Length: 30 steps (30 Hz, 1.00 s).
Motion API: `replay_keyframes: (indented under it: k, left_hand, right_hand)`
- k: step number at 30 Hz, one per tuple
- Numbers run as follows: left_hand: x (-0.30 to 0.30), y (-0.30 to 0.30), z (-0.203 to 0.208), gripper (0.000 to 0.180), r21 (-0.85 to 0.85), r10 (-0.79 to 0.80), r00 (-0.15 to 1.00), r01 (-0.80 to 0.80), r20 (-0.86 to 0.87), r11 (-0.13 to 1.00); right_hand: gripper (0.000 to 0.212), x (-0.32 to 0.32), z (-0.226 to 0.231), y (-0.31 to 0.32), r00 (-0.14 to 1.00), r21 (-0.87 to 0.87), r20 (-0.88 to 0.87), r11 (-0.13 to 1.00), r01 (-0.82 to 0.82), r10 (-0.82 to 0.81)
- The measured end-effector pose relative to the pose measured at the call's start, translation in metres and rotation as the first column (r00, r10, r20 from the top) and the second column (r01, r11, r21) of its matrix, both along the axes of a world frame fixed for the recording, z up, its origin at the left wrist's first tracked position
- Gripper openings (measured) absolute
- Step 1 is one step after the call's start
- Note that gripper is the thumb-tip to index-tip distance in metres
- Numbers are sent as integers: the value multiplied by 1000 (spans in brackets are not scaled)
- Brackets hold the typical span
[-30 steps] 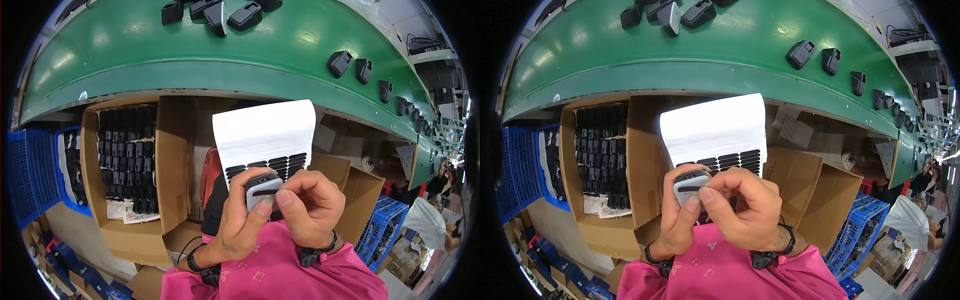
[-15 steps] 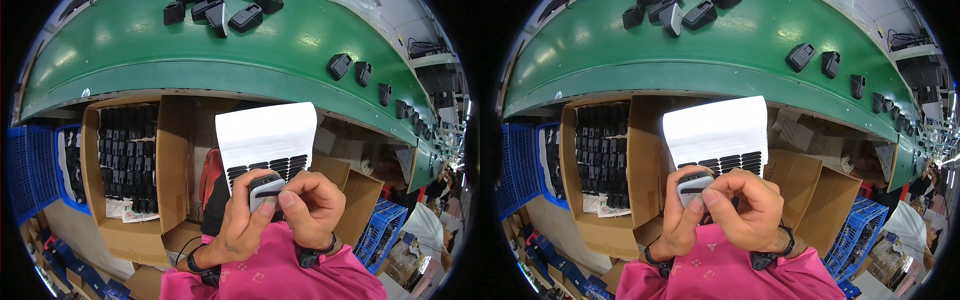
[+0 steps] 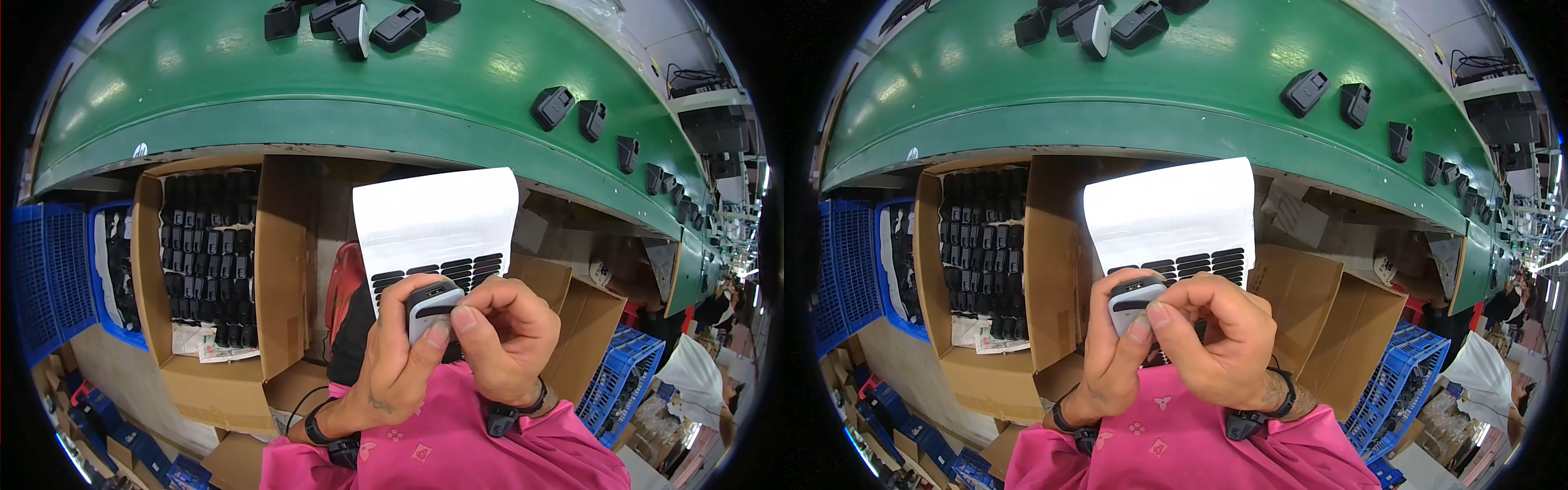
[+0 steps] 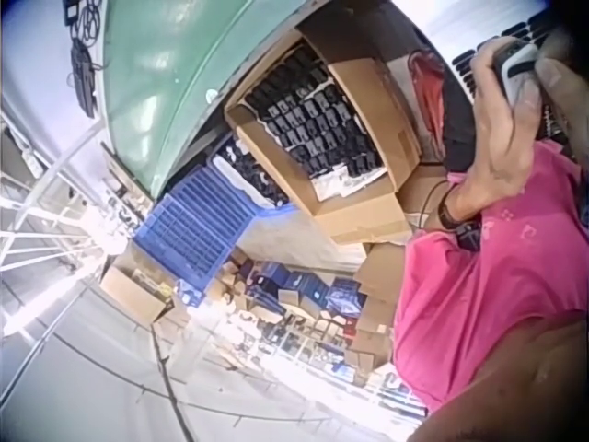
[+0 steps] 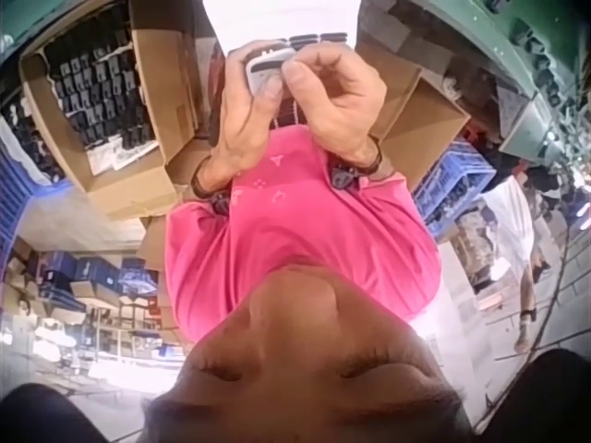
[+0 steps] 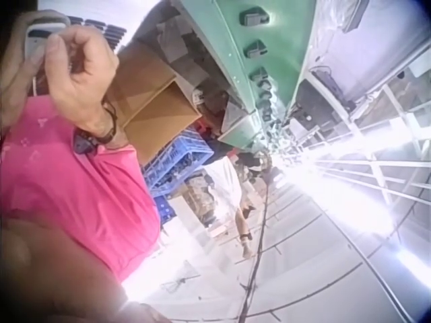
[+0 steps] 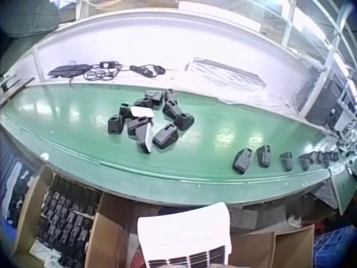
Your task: Assembling small electronic components by snapping together plastic housing and internal parts, then sorting them into containers.
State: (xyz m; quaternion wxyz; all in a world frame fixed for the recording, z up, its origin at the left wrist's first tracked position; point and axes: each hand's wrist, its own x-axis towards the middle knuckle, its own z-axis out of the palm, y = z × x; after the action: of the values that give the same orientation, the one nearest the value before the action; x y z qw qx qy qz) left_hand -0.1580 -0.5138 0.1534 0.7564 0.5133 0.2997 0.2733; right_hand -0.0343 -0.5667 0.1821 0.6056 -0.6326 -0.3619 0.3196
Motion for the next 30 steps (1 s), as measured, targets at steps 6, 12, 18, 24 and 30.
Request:
replay_keyframes:
  k: [6, 12, 18, 24, 30]
  left_hand:
    - [0, -1, 1, 40, 3, 11, 999, -11, -30, 1000]
    - [1, -1, -1, 39, 99, 51, 998, -46, -45, 994]
    - [3, -3, -3, 39, 207, 80, 995, -65, -64, 976]
    - [4, -3, -8, 40, 318, 112, 991, -85, -70, 944]
    - [-1, -5, -21, 39, 82, 120, 993, -120, 2, 989]
  right_hand:
    - [6, 0, 3, 0, 998, -33, 44, 999, -35, 37]
    - [6, 0, -2, 1, 990, -25, 131, 999, -46, 49]
    - [7, -3, -7, 1, 992, -10, 119, 999, 48, -47]
    - [8, -5, -8, 3, 990, -6, 126, 998, 67, -66]
    - [20, 10, -7, 6, 997, -230, 71, 973, 25, -9]
